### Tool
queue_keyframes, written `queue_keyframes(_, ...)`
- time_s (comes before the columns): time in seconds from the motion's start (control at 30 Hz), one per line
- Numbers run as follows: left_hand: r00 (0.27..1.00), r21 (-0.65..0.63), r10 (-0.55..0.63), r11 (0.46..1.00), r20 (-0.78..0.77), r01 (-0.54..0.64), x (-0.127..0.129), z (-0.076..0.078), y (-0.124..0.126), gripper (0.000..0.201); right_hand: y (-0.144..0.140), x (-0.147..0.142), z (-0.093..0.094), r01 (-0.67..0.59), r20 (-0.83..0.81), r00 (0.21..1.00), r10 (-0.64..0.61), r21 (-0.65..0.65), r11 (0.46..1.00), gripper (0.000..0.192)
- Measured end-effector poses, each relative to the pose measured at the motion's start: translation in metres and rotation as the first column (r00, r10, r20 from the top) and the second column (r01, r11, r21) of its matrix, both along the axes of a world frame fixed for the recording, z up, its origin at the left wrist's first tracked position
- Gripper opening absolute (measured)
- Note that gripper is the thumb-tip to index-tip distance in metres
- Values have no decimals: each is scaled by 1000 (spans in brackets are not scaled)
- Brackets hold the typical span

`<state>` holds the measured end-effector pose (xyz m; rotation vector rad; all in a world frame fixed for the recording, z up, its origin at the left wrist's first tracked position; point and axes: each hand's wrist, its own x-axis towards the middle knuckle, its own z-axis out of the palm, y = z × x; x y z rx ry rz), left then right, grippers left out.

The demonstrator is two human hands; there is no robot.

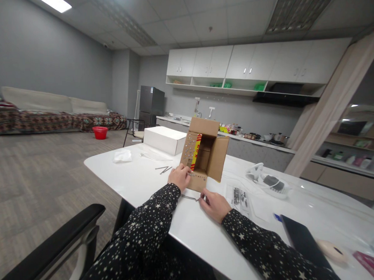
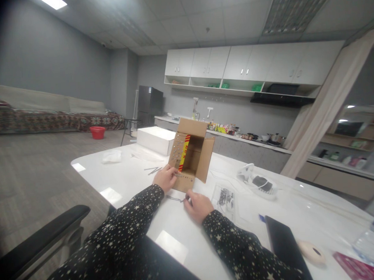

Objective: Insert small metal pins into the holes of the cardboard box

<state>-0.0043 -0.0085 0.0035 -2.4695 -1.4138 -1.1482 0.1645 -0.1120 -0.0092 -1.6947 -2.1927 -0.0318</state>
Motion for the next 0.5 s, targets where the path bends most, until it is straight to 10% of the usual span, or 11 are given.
queue_keyframes(0.5,1000,-16,-7,1000,25,7,0,1,-1,18,1,1,-2,13,-7,1000,-13,-7,1000,11)
